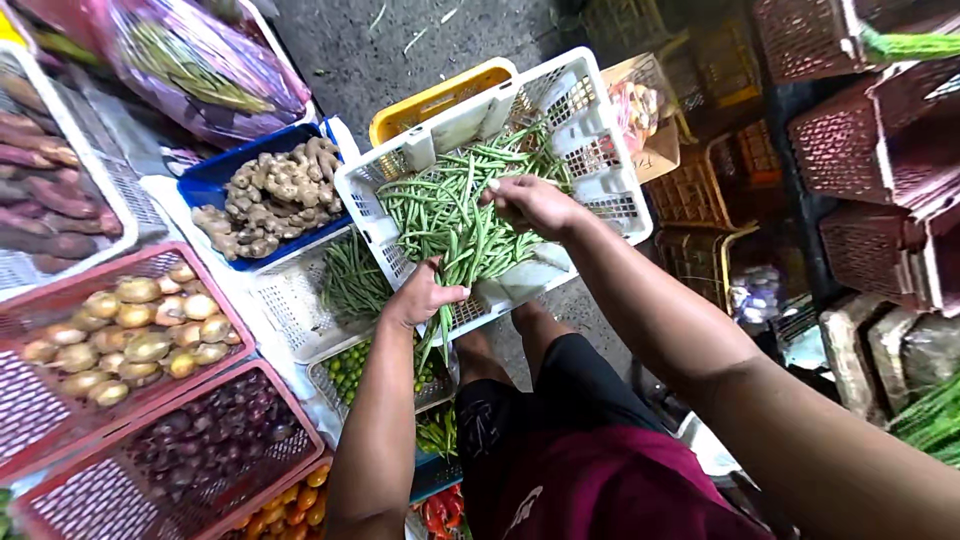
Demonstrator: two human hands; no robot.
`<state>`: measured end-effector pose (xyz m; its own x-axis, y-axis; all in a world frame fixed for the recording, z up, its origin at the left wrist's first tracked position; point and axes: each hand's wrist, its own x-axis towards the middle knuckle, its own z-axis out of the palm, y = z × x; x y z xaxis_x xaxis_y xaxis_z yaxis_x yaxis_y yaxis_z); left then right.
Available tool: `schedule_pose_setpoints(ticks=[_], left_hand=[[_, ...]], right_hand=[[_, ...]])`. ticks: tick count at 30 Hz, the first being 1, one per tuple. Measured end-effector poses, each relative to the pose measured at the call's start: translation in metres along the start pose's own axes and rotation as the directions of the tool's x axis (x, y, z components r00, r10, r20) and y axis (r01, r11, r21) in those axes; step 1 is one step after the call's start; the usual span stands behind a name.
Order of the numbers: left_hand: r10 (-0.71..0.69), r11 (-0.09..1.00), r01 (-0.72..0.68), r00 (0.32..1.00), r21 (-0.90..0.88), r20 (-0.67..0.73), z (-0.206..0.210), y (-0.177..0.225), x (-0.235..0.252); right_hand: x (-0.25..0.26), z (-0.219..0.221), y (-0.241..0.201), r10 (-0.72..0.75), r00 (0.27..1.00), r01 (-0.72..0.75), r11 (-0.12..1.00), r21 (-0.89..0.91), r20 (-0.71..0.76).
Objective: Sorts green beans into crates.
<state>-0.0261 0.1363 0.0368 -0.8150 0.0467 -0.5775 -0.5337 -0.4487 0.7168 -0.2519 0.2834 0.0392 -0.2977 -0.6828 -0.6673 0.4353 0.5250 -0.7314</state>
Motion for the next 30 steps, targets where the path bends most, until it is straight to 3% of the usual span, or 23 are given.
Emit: schedule_pose_setpoints(ticks=[2, 4, 8, 10, 11, 12, 14, 17, 19, 21, 24, 26, 30], left_hand=[[-0.014, 0.999, 0.015, 0.999, 0.035, -0.04, 0.005, 0.004, -0.002], [-0.033, 0.994, 0.039, 0.997, 0.098, -0.065, 0.006, 0.007, -0.006], [-0.104, 0.955, 0.112, 0.994, 0.275, -0.045, -0.005, 0.005, -0.02], [-0.091, 0.976, 0.098, 0.995, 0.195, -0.042, -0.012, 0.004, -0.042], [-0.054, 0.993, 0.058, 0.998, 0.098, -0.045, -0.016, 0.005, -0.057], [0.012, 1.0, -0.013, 0.999, -0.004, -0.053, -0.021, 0.002, -0.073], [0.14, 0.981, -0.148, 0.987, -0.123, -0.076, -0.037, -0.005, -0.102], [0.194, 0.969, -0.223, 0.953, -0.108, -0.231, -0.068, -0.022, -0.142], [0.108, 0.992, -0.123, 0.912, -0.013, -0.395, -0.095, -0.039, -0.158], [-0.063, 0.987, 0.13, 0.846, 0.09, -0.529, -0.127, -0.065, -0.155], [-0.279, 0.819, 0.527, 0.709, 0.224, -0.648, -0.178, -0.123, -0.11], [-0.31, 0.742, 0.625, 0.64, 0.242, -0.703, -0.202, -0.164, -0.069], [-0.274, 0.725, 0.671, 0.489, 0.156, -0.828, -0.206, -0.211, -0.015]], right_hand=[[-0.007, 0.008, -0.002, -0.002, 0.987, 0.011, 0.998, -0.059, 0.162], [-0.007, 0.01, -0.004, -0.072, 0.986, 0.089, 0.99, -0.11, 0.151], [-0.002, -0.019, -0.003, -0.176, 0.956, 0.166, 0.984, -0.062, -0.234], [-0.005, -0.045, -0.003, -0.157, 0.896, 0.132, 0.987, -0.09, -0.416], [-0.007, -0.057, 0.002, -0.17, 0.869, 0.082, 0.975, -0.205, -0.464], [-0.012, -0.066, 0.009, -0.183, 0.867, -0.013, 0.922, -0.386, -0.464], [-0.027, -0.073, 0.027, -0.132, 0.902, -0.206, 0.704, -0.68, -0.41], [-0.061, -0.044, 0.058, 0.032, 0.952, -0.282, 0.48, -0.831, -0.305], [-0.077, -0.026, 0.082, 0.091, 0.964, -0.266, 0.401, -0.877, -0.25], [-0.084, -0.014, 0.107, 0.028, 0.978, -0.203, 0.341, -0.918, -0.206], [-0.08, -0.008, 0.132, -0.074, 0.97, -0.211, 0.221, -0.952, -0.232], [-0.073, -0.008, 0.134, -0.089, 0.962, -0.237, 0.201, -0.951, -0.258], [-0.074, -0.011, 0.14, -0.139, 0.959, -0.22, 0.183, -0.958, -0.246]])
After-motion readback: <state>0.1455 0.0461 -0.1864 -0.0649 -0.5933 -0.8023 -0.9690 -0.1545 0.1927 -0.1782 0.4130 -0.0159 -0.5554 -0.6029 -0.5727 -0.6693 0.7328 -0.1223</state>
